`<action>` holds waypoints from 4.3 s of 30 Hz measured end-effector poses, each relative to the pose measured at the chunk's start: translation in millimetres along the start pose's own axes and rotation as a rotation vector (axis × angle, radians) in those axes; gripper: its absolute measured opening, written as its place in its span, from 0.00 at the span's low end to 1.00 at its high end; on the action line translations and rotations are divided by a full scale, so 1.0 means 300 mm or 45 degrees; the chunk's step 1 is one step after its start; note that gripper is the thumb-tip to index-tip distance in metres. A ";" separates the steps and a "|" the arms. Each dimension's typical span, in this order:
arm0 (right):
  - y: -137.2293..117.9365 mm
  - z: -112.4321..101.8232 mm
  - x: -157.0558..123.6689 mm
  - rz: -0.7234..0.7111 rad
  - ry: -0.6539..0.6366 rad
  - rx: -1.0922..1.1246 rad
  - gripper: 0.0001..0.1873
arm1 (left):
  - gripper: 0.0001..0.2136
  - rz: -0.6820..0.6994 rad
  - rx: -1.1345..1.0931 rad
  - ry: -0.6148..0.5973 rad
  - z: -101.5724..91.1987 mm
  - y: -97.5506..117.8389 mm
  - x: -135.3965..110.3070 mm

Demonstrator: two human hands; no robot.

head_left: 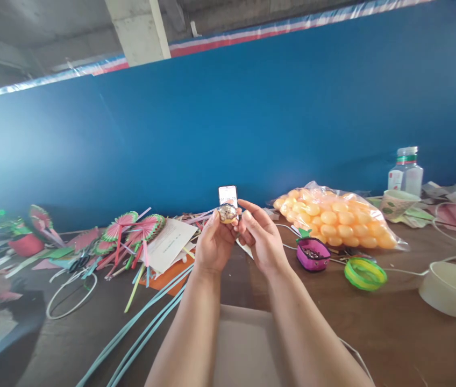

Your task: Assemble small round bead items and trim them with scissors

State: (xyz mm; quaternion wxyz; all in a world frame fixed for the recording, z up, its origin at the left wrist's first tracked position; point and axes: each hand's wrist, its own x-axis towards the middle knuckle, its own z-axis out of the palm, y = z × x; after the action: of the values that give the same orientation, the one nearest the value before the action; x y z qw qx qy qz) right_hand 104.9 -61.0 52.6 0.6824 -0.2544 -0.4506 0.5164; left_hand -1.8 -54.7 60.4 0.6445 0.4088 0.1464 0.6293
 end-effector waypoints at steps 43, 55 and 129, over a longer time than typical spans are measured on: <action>-0.010 -0.018 0.007 0.194 -0.135 0.302 0.19 | 0.19 0.081 0.139 -0.091 -0.016 -0.029 0.001; 0.002 -0.024 0.012 0.212 -0.132 0.233 0.21 | 0.16 -0.007 0.030 0.079 -0.013 -0.030 0.008; 0.192 -0.049 0.008 -0.264 0.296 -1.871 0.17 | 0.05 -0.252 -0.415 1.044 -0.176 -0.112 0.113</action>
State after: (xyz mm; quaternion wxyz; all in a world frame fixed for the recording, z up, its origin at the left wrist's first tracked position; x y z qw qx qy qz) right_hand 90.7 -37.7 -0.2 0.4251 -0.6537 -0.6259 -0.0144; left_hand -10.1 -0.8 14.9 0.6464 0.0030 0.3272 0.6893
